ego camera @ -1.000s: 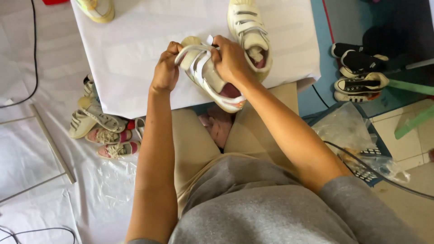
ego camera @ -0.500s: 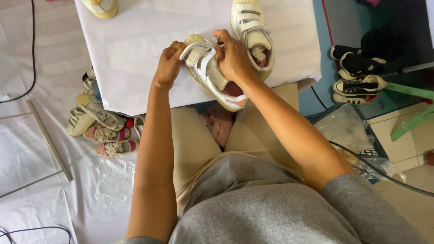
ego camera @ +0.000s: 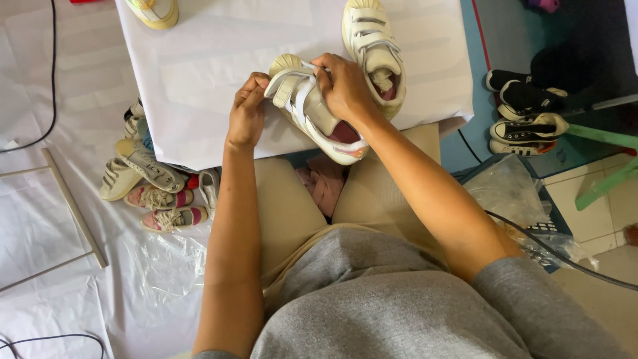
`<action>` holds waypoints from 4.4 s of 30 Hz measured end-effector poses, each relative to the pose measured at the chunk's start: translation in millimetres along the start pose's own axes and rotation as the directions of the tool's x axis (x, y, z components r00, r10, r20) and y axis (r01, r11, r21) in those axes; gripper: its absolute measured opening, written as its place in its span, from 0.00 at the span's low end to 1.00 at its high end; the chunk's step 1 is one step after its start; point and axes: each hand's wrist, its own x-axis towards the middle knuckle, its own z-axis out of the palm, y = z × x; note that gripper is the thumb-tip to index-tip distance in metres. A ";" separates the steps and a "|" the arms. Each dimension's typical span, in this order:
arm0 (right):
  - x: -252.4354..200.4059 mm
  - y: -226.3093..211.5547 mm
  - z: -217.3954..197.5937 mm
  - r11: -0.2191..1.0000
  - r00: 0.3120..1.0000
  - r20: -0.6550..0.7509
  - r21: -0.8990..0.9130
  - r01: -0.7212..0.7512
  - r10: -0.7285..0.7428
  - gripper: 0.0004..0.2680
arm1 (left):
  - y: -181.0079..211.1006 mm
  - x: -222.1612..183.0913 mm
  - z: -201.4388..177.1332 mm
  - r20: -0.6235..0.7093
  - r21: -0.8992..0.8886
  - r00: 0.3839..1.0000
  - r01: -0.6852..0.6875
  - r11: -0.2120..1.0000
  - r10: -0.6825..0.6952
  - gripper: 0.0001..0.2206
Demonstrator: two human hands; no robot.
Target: Adjusting and fastening velcro straps on a pair of white sneakers.
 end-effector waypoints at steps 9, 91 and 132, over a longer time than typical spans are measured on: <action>-0.5 0.7 2.1 0.997 0.997 0.019 -0.021 -0.068 0.069 0.05 | -21.1 -2.4 -15.9 -0.103 -0.166 0.995 -0.004 0.986 -0.013 0.07; -69.0 62.6 -93.0 1.000 0.869 -0.495 0.012 -0.009 0.014 0.06 | -9.2 49.5 174.4 0.542 0.813 0.730 -0.581 -0.039 0.417 0.08; -102.6 98.9 -71.5 0.808 0.938 -0.005 0.509 -0.295 0.345 0.17 | -64.6 114.2 173.9 0.317 0.921 0.934 -0.263 0.287 -0.162 0.11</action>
